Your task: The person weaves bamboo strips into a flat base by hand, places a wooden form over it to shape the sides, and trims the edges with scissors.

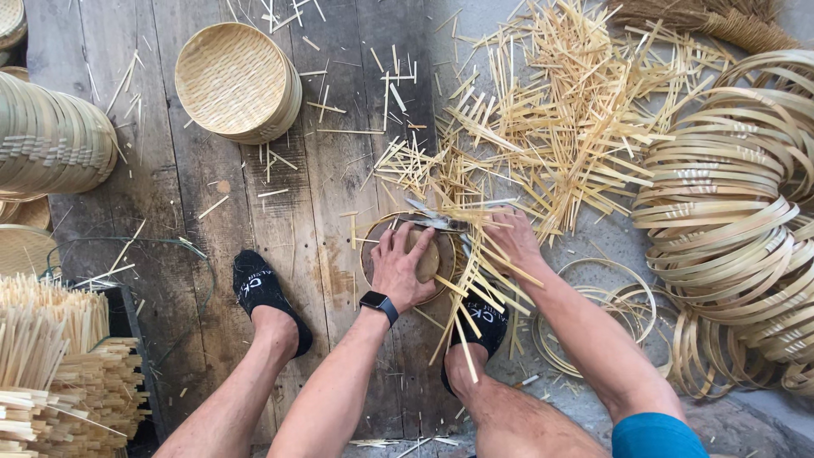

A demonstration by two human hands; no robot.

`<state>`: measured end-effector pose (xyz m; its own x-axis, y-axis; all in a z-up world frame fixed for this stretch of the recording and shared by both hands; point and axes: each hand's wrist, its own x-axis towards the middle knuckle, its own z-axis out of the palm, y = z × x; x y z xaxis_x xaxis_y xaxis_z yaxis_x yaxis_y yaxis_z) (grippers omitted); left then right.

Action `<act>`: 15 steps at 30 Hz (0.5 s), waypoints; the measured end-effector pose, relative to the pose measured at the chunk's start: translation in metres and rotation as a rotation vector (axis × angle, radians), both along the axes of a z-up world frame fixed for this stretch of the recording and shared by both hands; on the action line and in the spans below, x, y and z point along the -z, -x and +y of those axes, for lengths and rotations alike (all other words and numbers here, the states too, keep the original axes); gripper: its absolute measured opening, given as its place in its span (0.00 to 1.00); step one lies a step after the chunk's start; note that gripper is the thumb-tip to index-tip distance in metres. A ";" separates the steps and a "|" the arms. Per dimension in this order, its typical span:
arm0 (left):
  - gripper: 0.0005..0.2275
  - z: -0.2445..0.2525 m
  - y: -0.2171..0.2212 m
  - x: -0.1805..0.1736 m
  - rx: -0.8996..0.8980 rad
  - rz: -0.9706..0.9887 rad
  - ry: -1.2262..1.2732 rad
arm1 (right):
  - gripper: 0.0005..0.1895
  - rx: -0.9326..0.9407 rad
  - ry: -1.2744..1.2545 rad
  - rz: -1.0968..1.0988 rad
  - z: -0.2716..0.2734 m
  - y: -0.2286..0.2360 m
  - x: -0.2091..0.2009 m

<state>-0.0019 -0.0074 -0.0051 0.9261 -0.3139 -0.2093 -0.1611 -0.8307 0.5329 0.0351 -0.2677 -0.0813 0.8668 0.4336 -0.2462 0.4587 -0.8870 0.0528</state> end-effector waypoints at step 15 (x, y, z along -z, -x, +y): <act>0.42 0.017 -0.013 -0.009 0.130 0.076 0.065 | 0.16 0.069 -0.081 0.461 -0.042 -0.051 -0.021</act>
<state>0.0107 0.0099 0.0036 0.8590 -0.4455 -0.2523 -0.2225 -0.7686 0.5998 0.0863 -0.3093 -0.0600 0.7026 0.4125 -0.5798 0.3577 -0.9091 -0.2134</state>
